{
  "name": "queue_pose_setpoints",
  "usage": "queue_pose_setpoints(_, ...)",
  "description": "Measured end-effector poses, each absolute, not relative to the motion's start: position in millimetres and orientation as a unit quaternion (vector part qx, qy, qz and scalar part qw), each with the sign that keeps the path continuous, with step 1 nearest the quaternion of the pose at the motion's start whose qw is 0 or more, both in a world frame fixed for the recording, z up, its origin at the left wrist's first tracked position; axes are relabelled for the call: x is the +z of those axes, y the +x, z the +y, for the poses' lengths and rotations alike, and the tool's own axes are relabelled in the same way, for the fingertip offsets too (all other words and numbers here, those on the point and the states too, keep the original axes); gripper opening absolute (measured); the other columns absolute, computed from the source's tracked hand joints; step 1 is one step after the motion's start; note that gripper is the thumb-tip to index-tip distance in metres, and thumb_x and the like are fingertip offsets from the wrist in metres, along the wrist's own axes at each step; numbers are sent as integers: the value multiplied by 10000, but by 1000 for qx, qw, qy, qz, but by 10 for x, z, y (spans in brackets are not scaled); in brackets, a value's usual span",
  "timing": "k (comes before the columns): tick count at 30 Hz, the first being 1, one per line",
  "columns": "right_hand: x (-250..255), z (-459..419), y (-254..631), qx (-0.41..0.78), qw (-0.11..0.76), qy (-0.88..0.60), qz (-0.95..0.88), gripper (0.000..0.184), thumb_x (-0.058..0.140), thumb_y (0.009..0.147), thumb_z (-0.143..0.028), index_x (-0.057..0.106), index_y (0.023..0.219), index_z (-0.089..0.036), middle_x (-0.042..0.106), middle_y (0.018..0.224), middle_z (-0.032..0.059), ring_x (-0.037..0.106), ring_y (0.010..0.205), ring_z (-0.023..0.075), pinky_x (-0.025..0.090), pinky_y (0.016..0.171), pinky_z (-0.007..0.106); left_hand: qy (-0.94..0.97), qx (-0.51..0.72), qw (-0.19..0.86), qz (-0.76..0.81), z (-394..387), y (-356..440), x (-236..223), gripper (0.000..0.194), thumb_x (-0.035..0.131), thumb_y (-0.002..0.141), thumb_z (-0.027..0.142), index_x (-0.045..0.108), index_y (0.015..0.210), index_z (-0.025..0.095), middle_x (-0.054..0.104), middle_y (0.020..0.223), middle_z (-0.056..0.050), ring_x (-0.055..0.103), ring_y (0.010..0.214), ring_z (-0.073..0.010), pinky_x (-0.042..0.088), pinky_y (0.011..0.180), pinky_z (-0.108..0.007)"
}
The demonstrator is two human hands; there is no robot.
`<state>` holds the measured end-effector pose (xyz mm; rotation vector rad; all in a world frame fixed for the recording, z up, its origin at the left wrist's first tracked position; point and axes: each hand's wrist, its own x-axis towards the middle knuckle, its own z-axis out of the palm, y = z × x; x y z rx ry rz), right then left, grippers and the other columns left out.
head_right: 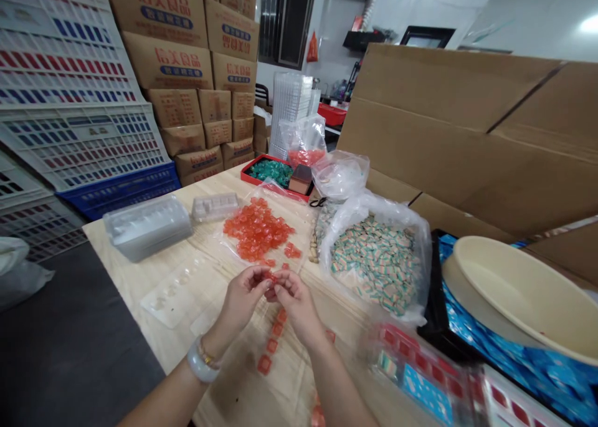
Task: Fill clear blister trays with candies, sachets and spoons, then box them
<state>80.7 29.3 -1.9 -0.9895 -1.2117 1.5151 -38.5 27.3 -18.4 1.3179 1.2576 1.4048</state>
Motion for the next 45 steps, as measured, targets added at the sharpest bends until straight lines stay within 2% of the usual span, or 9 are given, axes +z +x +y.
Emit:
queue_pose_setpoints(7,89,261,850,539,363,-475,-593,278,564,677,-427,557,693,-150,583,613,7,558,571,121,440,581,256,666,513,295,454,90,-538,-67,195,480,723,102,582,873,174,597,868,-41,544,825,-147,441,753,-273)
queue_pose_setpoints(15,308,96,763,201,204,-500,-818,198,385,776,-189,546,663,-171,575,602,23,519,545,124,359,539,233,551,545,460,433,54,-578,-111,181,515,696,144,574,867,149,599,846,-43,559,784,-135,454,717,-251)
queue_pose_setpoints(20,170,54,697,316,271,-498,-761,190,386,765,-218,515,632,-178,550,549,-3,506,496,105,370,486,207,446,526,589,422,22,-582,-67,158,561,672,271,582,686,115,573,611,-11,505,552,-101,405,542,-222)
queue_pose_setpoints(24,67,44,638,474,313,-523,-635,175,400,748,-288,481,638,-179,550,548,-6,536,475,116,420,471,225,407,520,634,403,-20,-598,-39,85,561,621,185,580,667,117,548,567,13,487,537,-86,383,544,-211)
queue_pose_setpoints(30,-5,-184,519,246,275,-524,-768,134,410,753,-184,527,686,-183,560,655,34,523,624,158,397,590,278,332,473,703,416,-165,-657,-195,92,505,570,110,558,641,134,535,556,31,480,506,-74,360,498,-188)
queue_pose_setpoints(33,-65,-306,516,241,247,-476,-809,169,403,796,-197,571,777,-197,567,739,49,519,708,169,393,651,293,283,449,758,380,-330,-738,-306,87,549,596,145,586,670,120,539,554,23,457,482,-57,346,488,-177)
queue_pose_setpoints(37,-127,-325,527,352,271,-425,-789,195,419,823,-240,579,933,-221,567,828,47,524,787,150,406,701,275,283,468,733,404,-501,-843,-355,195,644,599,230,593,735,100,566,620,2,458,502,-50,354,503,-177)
queue_pose_setpoints(41,-130,-232,462,472,241,-396,-750,147,472,800,-252,582,879,-196,579,719,11,548,678,127,415,628,247,313,458,706,440,-477,-962,-378,293,625,619,288,513,829,118,521,528,34,450,439,-71,347,456,-196)
queue_pose_setpoints(45,-134,-42,348,395,221,-403,-795,93,482,790,-217,560,813,-173,570,711,5,530,659,117,398,599,229,456,434,560,538,-386,-1212,-470,294,534,666,228,486,937,124,576,664,-22,514,553,-128,413,558,-270)
